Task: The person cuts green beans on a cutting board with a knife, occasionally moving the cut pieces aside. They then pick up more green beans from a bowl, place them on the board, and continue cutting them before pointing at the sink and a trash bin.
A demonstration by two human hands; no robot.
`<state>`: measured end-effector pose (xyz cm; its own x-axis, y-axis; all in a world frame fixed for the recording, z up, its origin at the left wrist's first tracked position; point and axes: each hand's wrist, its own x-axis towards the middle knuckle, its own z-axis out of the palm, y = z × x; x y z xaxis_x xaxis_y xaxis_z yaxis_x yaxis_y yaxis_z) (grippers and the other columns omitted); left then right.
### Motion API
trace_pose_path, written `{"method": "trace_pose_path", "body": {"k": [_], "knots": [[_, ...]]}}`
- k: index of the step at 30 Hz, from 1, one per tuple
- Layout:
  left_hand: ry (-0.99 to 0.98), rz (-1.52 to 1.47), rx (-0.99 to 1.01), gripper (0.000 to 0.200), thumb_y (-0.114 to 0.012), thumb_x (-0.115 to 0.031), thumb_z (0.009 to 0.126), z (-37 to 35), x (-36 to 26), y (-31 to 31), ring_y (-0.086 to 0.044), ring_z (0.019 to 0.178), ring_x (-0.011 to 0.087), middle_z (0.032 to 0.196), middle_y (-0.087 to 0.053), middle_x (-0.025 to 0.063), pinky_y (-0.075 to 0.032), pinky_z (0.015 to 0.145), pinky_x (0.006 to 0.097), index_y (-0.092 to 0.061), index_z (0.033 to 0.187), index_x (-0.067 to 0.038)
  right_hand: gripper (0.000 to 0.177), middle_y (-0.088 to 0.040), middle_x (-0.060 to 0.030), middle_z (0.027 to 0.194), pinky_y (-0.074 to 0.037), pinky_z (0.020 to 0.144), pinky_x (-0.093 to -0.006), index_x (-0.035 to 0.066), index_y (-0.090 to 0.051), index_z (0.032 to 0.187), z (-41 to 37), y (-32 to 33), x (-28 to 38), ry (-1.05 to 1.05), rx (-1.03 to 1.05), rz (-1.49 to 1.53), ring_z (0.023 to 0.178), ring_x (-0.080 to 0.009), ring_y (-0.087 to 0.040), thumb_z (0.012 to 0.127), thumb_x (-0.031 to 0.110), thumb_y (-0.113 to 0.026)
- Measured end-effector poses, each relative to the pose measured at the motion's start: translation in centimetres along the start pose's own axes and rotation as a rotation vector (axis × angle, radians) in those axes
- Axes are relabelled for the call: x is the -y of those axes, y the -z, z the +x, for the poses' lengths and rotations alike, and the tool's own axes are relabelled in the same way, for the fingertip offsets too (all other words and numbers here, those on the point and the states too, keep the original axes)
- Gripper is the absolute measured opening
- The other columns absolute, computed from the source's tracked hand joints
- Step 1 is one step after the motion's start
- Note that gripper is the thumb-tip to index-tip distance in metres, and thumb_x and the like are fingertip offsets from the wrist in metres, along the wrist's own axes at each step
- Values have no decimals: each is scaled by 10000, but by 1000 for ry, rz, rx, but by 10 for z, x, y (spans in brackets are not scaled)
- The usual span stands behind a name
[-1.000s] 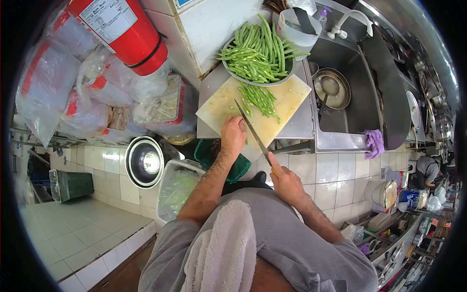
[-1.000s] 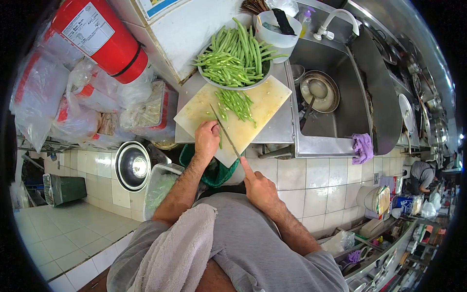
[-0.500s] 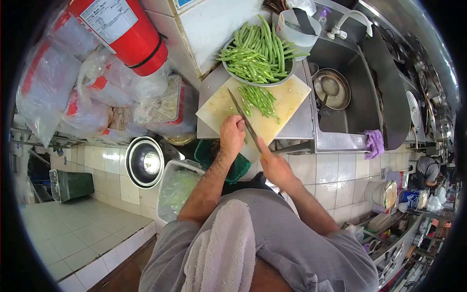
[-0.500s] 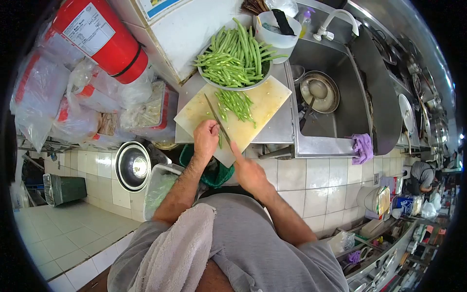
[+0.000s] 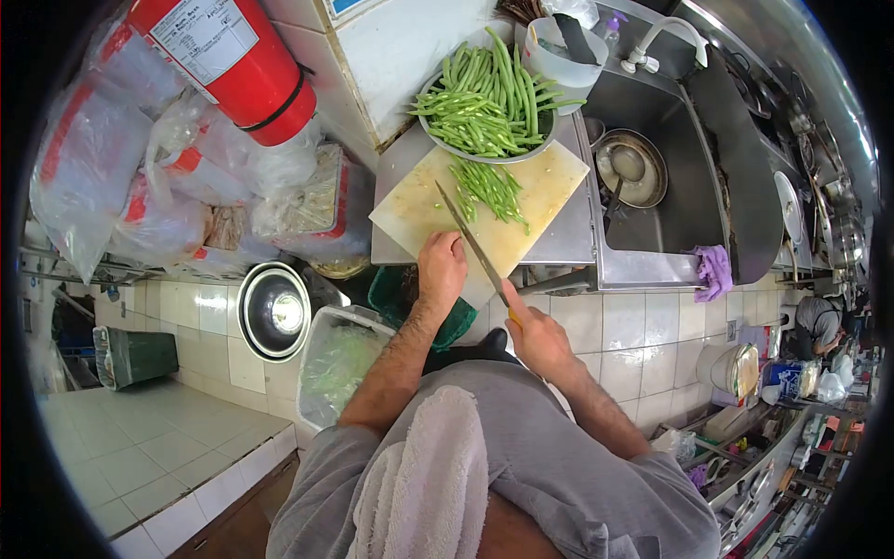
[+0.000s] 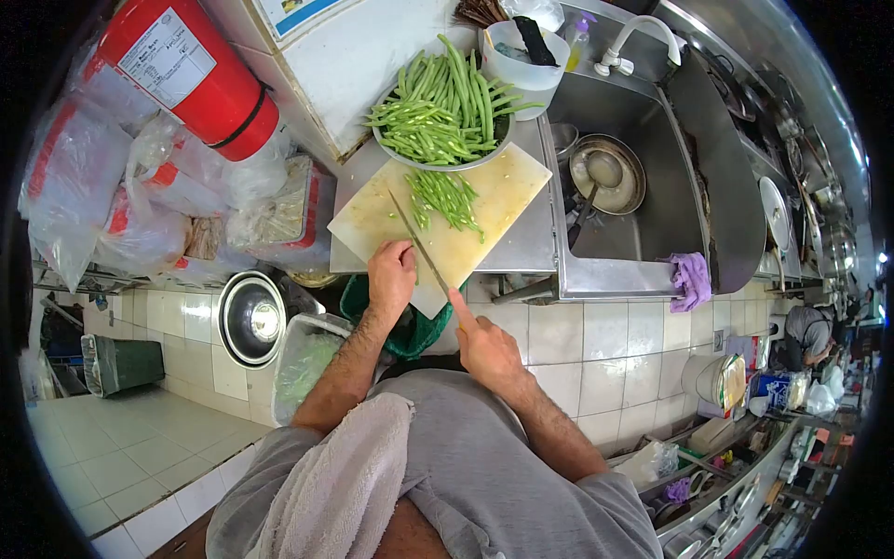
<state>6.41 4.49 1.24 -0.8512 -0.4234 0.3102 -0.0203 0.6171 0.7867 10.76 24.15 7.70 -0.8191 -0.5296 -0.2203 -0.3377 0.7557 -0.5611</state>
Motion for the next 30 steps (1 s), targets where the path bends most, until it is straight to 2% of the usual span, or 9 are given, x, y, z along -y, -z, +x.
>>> {"method": "trace_pose_path", "body": {"k": [7,11,13,17,20,22,25,28,30], "knots": [[-7,-26,7,121,-570,-9,807,-2,0,0,-592,825,399,883,-608,213,-485,726,437,-626,906,33,694,-609,-210,816,-494,647,-483,172,-233,1463,-23,5,6,-20,63,-43,710,-390,-608,858,96,-562],[19,-42,29,111,-564,-10,810,-1,-1,1,-589,827,398,884,-607,213,-481,728,442,-624,894,33,681,-606,-212,784,-493,640,-490,149,-230,1459,20,-15,9,26,8,-8,707,-394,-608,859,98,-548],[19,-26,43,114,-558,-17,817,0,1,1,-587,835,396,883,-603,214,-478,729,450,-615,905,29,679,-618,-237,809,-504,655,-507,133,-233,1454,48,-18,22,31,-16,-117,690,-414,-614,833,62,-499],[12,-27,37,127,-553,-36,832,3,-5,2,-583,838,399,889,-594,218,-474,725,459,-600,934,24,703,-621,-237,809,-498,660,-508,124,-214,1459,41,-14,13,59,-20,-98,696,-408,-615,825,64,-511],[-27,24,-60,124,-572,-38,825,9,9,-6,-589,789,381,846,-607,193,-475,706,439,-609,931,15,705,-622,-233,803,-494,658,-505,145,-196,1466,3,-9,-5,57,32,-39,701,-401,-614,842,83,-518],[-52,46,-53,139,-563,-73,847,22,15,-7,-578,826,411,906,-588,215,-478,730,465,-585,948,20,662,-621,-233,814,-482,669,-489,180,-247,1460,-8,-2,-6,-44,77,39,733,-402,-612,870,113,-541],[-12,29,10,163,-577,-75,836,27,13,-3,-585,837,406,908,-599,216,-483,749,456,-606,961,25,663,-629,-224,859,-486,689,-487,189,-243,1459,6,-3,-5,-39,26,-9,759,-404,-614,874,126,-549],[-47,102,17,170,-603,-59,798,18,11,-1,-593,786,382,841,-616,198,-480,705,433,-639,939,29,677,-613,-220,833,-493,694,-496,199,-212,1468,22,-9,-1,-30,6,-34,746,-400,-612,882,124,-540],[-35,86,25,173,-607,-64,795,13,10,1,-600,800,379,855,-623,200,-485,717,425,-647,934,32,675,-612,-219,842,-493,697,-498,198,-216,1467,25,-7,-1,-25,9,-27,751,-401,-611,881,126,-542]]}}
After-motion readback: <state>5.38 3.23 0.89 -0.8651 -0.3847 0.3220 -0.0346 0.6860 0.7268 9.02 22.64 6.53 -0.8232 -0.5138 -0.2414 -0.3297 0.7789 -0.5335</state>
